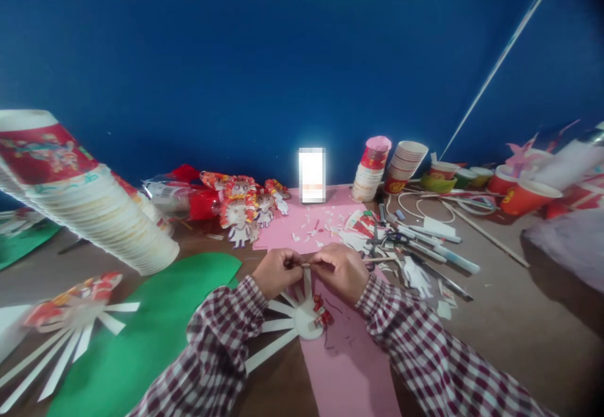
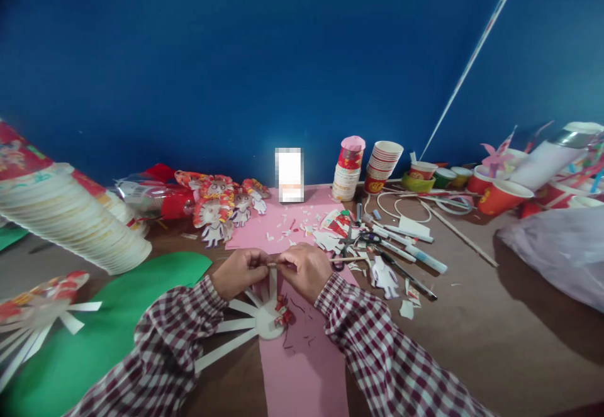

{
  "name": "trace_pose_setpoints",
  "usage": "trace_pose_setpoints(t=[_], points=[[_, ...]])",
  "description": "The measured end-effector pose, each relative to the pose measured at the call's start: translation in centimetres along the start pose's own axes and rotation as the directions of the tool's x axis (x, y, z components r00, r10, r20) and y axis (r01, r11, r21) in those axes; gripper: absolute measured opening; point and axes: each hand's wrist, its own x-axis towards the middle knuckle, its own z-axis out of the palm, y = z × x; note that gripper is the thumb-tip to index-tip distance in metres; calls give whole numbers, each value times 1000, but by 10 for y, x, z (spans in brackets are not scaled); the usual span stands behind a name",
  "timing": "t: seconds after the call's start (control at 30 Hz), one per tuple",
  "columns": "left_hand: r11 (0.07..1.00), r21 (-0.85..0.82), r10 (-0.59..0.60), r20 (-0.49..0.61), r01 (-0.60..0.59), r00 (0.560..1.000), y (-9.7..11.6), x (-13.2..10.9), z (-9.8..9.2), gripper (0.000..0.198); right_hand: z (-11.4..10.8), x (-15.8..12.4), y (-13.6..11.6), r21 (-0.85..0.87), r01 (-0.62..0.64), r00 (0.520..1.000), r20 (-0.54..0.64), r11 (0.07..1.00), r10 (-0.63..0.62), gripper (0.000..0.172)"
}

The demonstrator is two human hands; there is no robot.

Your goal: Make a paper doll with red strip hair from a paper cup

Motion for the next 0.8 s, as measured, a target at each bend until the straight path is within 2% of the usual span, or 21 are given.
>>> trace_pose_setpoints(t=[0.2, 0.33, 0.43, 0.8], points=[[993, -81, -80, 10, 81, 997, 1, 1, -1, 13, 0, 0, 0, -26, 14, 1000, -21, 1000, -15, 9], [1000, -11, -2, 0, 2, 1000, 2, 0, -1, 16, -1, 1, -1, -57, 22, 999, -25, 998, -23, 8], [999, -21, 49, 4, -49, 999, 1, -1, 0, 14, -2, 1, -2, -44, 31, 999, -19, 999, -32, 8], [997, -17, 73, 4, -73, 997, 0, 0, -2, 17, -2, 1, 0, -24, -8, 1000, -16, 1000, 8, 8]])
